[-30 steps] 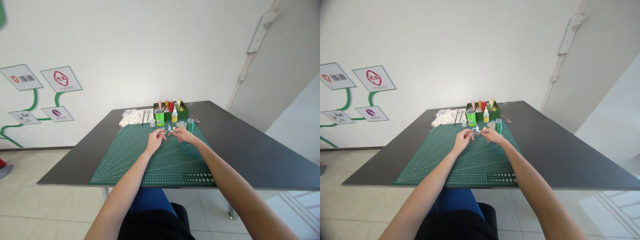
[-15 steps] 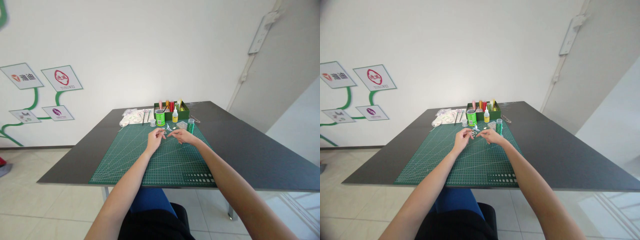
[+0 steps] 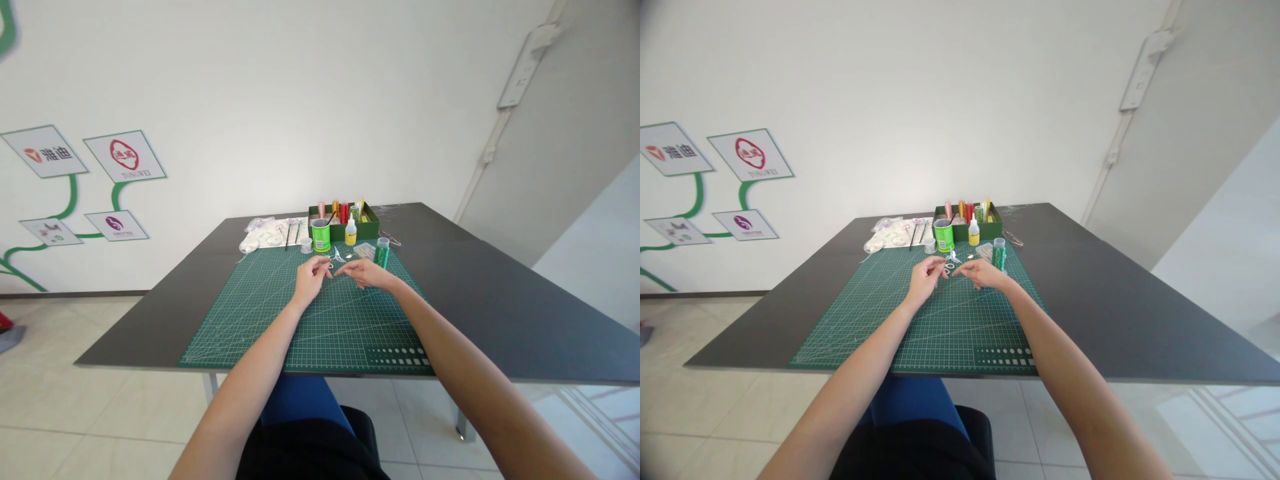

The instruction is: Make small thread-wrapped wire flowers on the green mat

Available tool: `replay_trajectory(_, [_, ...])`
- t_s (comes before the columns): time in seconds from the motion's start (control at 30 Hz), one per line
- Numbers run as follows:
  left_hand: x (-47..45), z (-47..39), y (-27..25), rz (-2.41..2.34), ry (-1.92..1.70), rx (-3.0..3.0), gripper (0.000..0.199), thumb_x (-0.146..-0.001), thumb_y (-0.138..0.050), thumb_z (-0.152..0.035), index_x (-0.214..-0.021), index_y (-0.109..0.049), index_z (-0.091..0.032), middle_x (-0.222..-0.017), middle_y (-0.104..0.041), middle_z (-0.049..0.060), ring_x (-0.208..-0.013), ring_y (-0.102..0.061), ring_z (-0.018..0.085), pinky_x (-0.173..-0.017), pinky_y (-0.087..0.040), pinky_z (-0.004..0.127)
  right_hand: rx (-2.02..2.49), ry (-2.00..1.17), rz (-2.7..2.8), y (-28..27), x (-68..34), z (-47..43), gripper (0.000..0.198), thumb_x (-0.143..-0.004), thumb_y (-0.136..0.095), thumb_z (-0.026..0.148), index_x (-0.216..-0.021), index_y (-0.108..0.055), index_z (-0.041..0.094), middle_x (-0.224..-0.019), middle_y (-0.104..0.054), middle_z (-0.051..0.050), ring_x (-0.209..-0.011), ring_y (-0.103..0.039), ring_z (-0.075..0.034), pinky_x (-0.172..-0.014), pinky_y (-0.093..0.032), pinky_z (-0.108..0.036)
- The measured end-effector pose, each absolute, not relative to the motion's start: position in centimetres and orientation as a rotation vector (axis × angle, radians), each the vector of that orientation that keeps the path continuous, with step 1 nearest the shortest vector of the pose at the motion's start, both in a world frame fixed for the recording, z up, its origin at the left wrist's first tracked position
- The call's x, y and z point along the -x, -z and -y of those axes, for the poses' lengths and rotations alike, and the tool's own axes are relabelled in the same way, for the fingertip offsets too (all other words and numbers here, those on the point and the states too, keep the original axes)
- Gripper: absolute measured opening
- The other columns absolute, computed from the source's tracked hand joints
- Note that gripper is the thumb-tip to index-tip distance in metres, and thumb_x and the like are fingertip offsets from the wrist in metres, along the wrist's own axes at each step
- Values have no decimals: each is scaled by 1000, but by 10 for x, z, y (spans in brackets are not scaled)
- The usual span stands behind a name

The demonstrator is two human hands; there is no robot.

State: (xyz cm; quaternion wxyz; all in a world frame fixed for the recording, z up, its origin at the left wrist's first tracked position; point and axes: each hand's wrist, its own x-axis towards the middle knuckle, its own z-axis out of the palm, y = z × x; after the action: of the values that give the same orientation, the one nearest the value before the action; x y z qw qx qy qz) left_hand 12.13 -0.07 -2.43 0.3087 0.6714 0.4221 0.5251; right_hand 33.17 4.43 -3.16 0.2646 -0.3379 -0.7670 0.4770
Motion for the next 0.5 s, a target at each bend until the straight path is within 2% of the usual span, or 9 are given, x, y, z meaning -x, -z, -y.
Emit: replay_trajectory(0.5, [-122,0,24,-1110,-1406,-1776,27,-90,-57,-37,-101,-67,-14,-65,-68,1,-47,-54,10,-52,-42,22,910,-1301,2093,30,-332,-44,55,-88,-56,52,-115,-71,7,-38,-38,9,-34,-37,-8,-40,-35,-20])
